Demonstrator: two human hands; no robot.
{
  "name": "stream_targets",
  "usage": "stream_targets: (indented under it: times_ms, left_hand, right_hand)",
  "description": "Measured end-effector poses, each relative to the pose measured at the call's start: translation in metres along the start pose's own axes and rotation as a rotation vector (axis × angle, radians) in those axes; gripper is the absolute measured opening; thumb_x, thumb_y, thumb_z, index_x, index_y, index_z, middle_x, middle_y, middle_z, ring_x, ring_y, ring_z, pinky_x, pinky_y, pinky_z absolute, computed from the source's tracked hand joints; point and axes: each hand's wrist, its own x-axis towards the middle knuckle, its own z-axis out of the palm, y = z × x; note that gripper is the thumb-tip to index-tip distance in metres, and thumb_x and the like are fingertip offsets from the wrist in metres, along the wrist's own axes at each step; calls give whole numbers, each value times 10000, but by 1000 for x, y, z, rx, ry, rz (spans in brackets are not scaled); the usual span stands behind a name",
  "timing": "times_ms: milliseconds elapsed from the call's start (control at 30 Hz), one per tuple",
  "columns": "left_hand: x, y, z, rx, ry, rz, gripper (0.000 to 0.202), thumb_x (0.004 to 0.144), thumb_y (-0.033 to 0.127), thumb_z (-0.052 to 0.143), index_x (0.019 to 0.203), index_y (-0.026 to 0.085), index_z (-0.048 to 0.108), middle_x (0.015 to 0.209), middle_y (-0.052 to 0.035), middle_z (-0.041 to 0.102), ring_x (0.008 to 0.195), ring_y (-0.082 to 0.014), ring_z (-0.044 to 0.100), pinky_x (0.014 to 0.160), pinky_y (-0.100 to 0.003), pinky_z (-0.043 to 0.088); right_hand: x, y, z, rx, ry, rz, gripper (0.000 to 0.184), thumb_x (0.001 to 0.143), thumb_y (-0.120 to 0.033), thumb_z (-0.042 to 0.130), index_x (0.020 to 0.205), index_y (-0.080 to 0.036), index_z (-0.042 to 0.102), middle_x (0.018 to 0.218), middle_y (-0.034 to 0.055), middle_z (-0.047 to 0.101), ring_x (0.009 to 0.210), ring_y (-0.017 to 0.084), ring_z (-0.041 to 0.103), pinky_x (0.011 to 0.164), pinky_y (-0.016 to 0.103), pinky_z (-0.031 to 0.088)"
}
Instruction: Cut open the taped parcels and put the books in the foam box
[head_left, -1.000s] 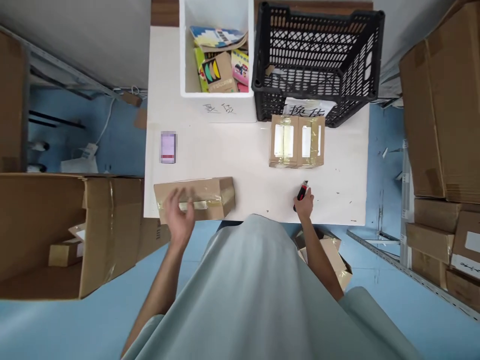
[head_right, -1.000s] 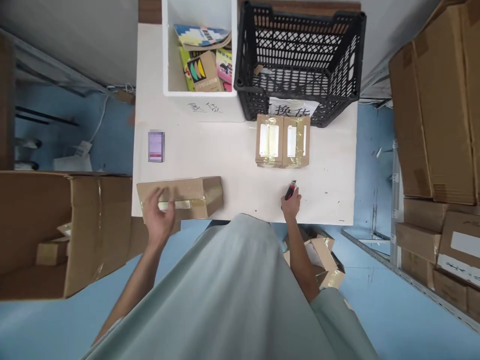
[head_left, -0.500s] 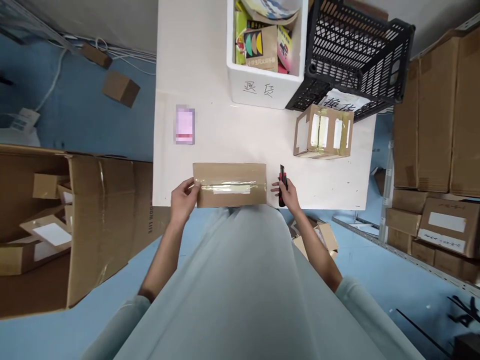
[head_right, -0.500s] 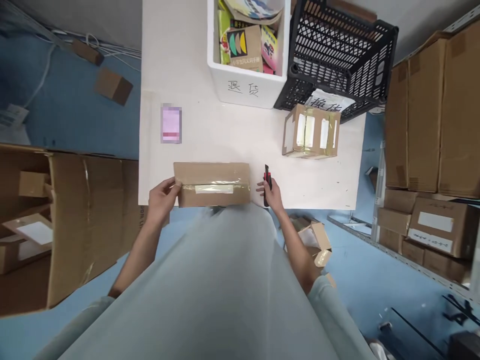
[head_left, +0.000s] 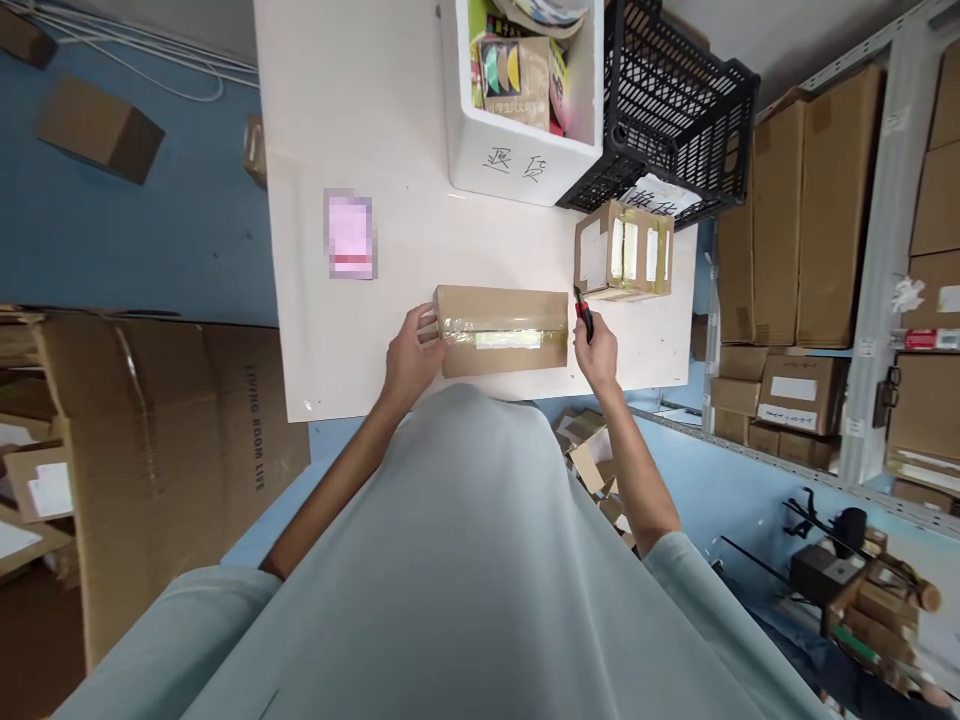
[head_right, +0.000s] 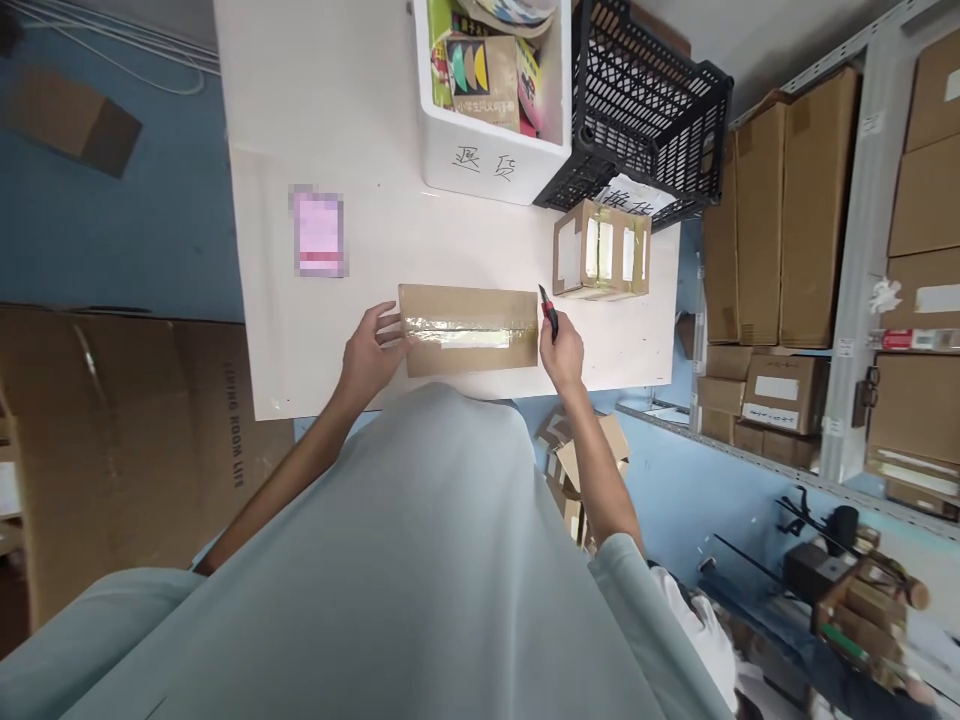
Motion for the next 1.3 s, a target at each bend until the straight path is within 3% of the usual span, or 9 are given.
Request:
stream_targets:
  times_ms: [67, 133, 267, 400, 567, 967, 1100, 1300]
  left_hand:
    - [1, 0, -4, 34, -26, 44, 660, 888, 267, 831, 1518, 314, 642, 1522, -106, 731, 1236, -303, 792, 982, -457, 713]
    - [1, 0, -6, 77, -22, 90, 604, 893, 257, 813, 1477, 300, 664, 1534, -116, 679, 1239, -304, 776, 945, -437, 720]
    - [0, -2, -6, 133, -39, 197, 395, 949, 270, 713, 1342, 258, 749, 1477, -125, 633, 1261, -296, 741, 974, -429, 716]
    - [4, -7, -6, 101, -73, 198, 424, 934, 284, 716, 1353, 251, 769, 1415, -120, 667, 1205, -281, 752, 965, -420, 715]
    - [11, -10, -7, 64, -81, 177, 455, 889, 254, 735, 1341, 242, 785, 1386, -111, 690, 1184, -281, 763, 931, -405, 717]
    - [11, -10, -5, 15, -73, 121, 465, 857, 214, 761, 1319, 247, 796, 1403, -106, 699, 1200, -281, 759, 913, -381, 719]
    - [13, -13, -4, -5, -69, 102, 469, 866, 235, 783, 1334, 247, 786, 1422, -114, 692, 1232, -294, 754, 926, -394, 720]
    - [17, -17, -1, -37, -55, 78, 449, 872, 272, 811, 1319, 233, 797, 1403, -123, 694, 1242, -294, 745, 950, -390, 716]
  right_hand:
    - [-1, -23, -12, -33, -44, -26, 569, 1204, -509, 245, 1460, -179, 631, 1207, 203, 831, 1066, 379, 792, 901, 418, 564]
    - [0, -51, -17, -21, -155, -143, 537, 1211, -518, 330, 1489, -187, 649, 1251, 178, 843, 1117, 367, 788, 915, 388, 548]
    - [5, -101, -12, -125, -392, -396, 485, 1231, -485, 387, 1494, -217, 695, 1385, 143, 826, 1191, 331, 773, 913, 351, 513]
    - [15, -132, -6, -273, -495, -460, 477, 1248, -474, 380, 1524, -240, 690, 1405, 133, 820, 1192, 326, 773, 873, 346, 481]
    - [21, -149, -4, -352, -532, -484, 478, 1254, -477, 366, 1552, -258, 670, 1446, 130, 802, 1235, 324, 765, 890, 354, 473]
    - [25, -164, -10, -484, -553, -484, 498, 1258, -465, 334, 1606, -257, 625, 1423, 143, 796, 1177, 316, 789, 866, 369, 507]
    - [26, -178, -15, -564, -569, -496, 465, 1246, -340, 357, 1618, -228, 613, 1358, 168, 809, 1113, 327, 809, 856, 387, 528]
    - [29, -200, -20, -635, -599, -507, 462, 1192, -163, 392, 1578, -156, 646, 1362, 216, 807, 1187, 350, 806, 906, 414, 574]
